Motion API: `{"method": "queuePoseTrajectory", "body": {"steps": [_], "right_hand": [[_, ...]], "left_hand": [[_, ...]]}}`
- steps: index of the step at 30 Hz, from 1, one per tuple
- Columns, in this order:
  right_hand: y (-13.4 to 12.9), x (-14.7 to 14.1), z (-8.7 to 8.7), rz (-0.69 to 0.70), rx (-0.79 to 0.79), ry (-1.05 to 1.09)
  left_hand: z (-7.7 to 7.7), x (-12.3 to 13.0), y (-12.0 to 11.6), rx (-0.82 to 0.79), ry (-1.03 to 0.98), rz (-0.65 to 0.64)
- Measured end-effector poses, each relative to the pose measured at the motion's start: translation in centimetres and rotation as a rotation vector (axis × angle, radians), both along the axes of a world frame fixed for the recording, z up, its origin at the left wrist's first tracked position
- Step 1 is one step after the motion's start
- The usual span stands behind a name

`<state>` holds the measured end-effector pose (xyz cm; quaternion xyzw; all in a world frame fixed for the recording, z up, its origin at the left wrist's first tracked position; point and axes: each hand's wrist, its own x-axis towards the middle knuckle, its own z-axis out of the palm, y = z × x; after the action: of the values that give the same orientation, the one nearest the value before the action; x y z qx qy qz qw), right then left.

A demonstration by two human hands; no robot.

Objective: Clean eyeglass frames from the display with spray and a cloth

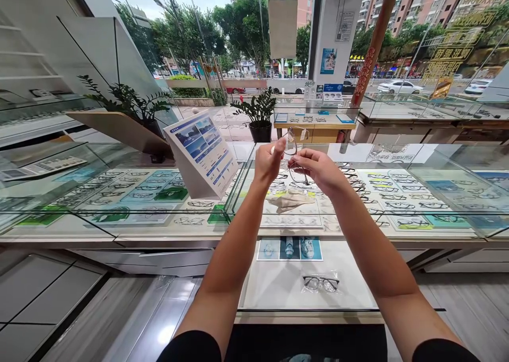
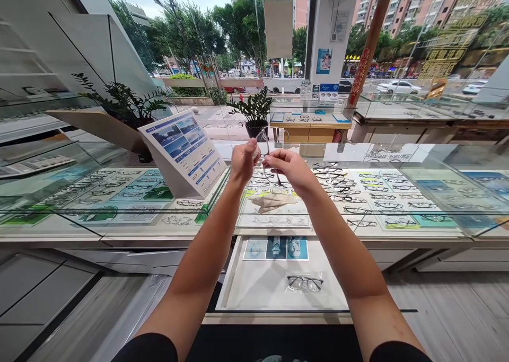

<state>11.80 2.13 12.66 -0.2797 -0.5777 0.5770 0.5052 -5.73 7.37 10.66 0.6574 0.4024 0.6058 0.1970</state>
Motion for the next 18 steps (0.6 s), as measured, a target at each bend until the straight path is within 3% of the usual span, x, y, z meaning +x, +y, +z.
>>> {"method": "queuePoseTrajectory", "body": {"steps": [4,10,18], "right_hand": [[0.2,0.1,0.0,-0.015,0.011,0.025],[1.2,0.7,-0.3,-0.212,0.024,0.193],[1.3,0.6,-0.1,-0.233,0.013,0.247]], "left_hand": [[0.7,-0.1,-0.8,-0.001,0.055,-0.009],[1.6,0.2,-2.0,-0.09,0.232,-0.306],[1.5,0.3,-2.0,-0.088,0.348,-0.308]]}}
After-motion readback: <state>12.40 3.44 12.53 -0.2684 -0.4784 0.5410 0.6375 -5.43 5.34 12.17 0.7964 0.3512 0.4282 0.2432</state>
